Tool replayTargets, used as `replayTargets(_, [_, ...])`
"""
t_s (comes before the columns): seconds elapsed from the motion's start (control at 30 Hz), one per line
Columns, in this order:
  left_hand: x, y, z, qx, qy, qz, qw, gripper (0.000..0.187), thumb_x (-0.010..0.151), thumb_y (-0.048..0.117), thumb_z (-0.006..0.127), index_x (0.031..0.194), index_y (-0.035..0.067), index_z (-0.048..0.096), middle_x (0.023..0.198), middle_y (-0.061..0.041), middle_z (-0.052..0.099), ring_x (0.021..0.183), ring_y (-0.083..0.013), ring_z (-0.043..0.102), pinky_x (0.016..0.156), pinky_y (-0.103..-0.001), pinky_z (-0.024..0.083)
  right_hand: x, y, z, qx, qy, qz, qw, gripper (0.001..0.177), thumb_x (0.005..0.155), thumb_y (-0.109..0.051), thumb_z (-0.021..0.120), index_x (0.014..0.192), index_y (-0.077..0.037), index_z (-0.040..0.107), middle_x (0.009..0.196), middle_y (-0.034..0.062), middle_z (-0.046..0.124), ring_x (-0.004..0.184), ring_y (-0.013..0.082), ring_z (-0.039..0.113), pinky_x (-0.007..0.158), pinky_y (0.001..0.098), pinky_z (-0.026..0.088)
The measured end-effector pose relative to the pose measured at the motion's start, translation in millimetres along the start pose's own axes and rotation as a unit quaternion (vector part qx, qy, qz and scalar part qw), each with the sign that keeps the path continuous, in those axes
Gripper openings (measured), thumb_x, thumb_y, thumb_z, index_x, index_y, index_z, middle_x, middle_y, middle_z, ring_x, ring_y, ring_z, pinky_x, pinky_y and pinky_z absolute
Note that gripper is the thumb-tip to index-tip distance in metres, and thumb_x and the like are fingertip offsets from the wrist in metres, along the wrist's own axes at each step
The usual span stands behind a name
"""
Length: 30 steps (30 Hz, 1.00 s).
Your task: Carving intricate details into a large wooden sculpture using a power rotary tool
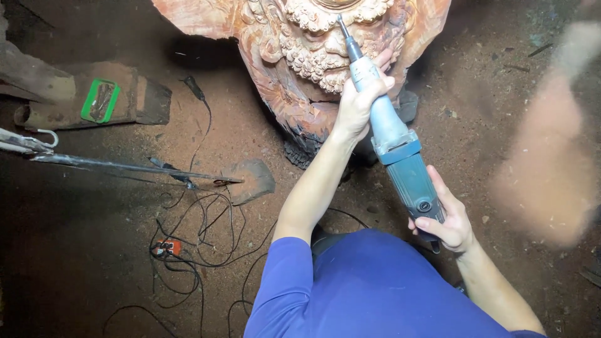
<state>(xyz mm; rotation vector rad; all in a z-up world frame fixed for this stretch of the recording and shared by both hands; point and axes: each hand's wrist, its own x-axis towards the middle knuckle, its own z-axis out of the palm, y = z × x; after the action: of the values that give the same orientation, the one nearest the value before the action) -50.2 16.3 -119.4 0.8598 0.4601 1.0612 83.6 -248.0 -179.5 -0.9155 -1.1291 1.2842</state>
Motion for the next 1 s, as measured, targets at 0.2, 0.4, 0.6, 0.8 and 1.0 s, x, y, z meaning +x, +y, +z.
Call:
replayTargets(0.2, [-2.5, -1.2, -3.1, 0.032, -0.027, 0.051, 0.998, 0.014, 0.079, 0.015, 0.074, 0.082, 0.007, 0.063, 0.154, -0.022, 0.049, 0.148, -0.0384, 0.043, 0.126, -0.055, 0.029, -6.7, 9.5, -5.6, -0.031, 0.016, 0.018, 0.999, 0.104, 0.082, -0.007, 0.071, 0.167, -0.010, 0.011, 0.120, 0.0249, 0.064, 0.064, 0.0248, 0.071, 0.059, 0.0326, 0.065])
replayTargets(0.4, [-2.8, -4.1, -4.0, 0.028, -0.029, 0.052, 0.998, 0.014, 0.078, 0.016, 0.075, 0.079, 0.007, 0.064, 0.155, -0.023, 0.047, 0.150, -0.0403, 0.040, 0.126, -0.059, 0.028, -8.1, 10.2, -11.4, -0.057, 0.011, 0.012, 0.998, 0.103, 0.083, -0.008, 0.072, 0.166, -0.010, 0.011, 0.123, 0.0247, 0.065, 0.066, 0.0227, 0.073, 0.063, 0.0317, 0.067])
replayTargets(0.6, [0.6, -5.6, -3.5, 0.029, -0.019, 0.047, 0.998, 0.022, 0.078, 0.018, 0.078, 0.091, 0.003, 0.068, 0.150, -0.025, 0.052, 0.148, -0.0391, 0.043, 0.124, -0.055, 0.033, -5.0, 5.3, -6.3, -0.032, 0.017, 0.012, 0.999, 0.104, 0.083, -0.009, 0.072, 0.167, -0.011, 0.010, 0.114, 0.0238, 0.066, 0.066, 0.0238, 0.072, 0.057, 0.0316, 0.065])
replayTargets(0.8, [-1.9, 1.3, 0.2, 0.031, -0.010, 0.036, 0.999, 0.013, 0.078, 0.014, 0.073, 0.080, 0.007, 0.062, 0.154, -0.024, 0.048, 0.146, -0.0383, 0.044, 0.122, -0.053, 0.033, -3.9, 4.9, -7.3, -0.041, 0.018, 0.019, 0.999, 0.104, 0.082, -0.009, 0.072, 0.166, -0.011, 0.011, 0.126, 0.0245, 0.063, 0.066, 0.0240, 0.073, 0.058, 0.0323, 0.066])
replayTargets(1.0, [-0.7, 0.5, -2.3, 0.047, -0.017, 0.034, 0.998, 0.034, 0.077, 0.020, 0.077, 0.103, 0.000, 0.068, 0.153, -0.028, 0.049, 0.146, -0.0387, 0.045, 0.121, -0.053, 0.037, -3.0, 6.6, -8.2, -0.036, 0.016, 0.023, 0.999, 0.104, 0.082, -0.006, 0.071, 0.167, -0.010, 0.010, 0.124, 0.0261, 0.063, 0.065, 0.0247, 0.073, 0.059, 0.0330, 0.066])
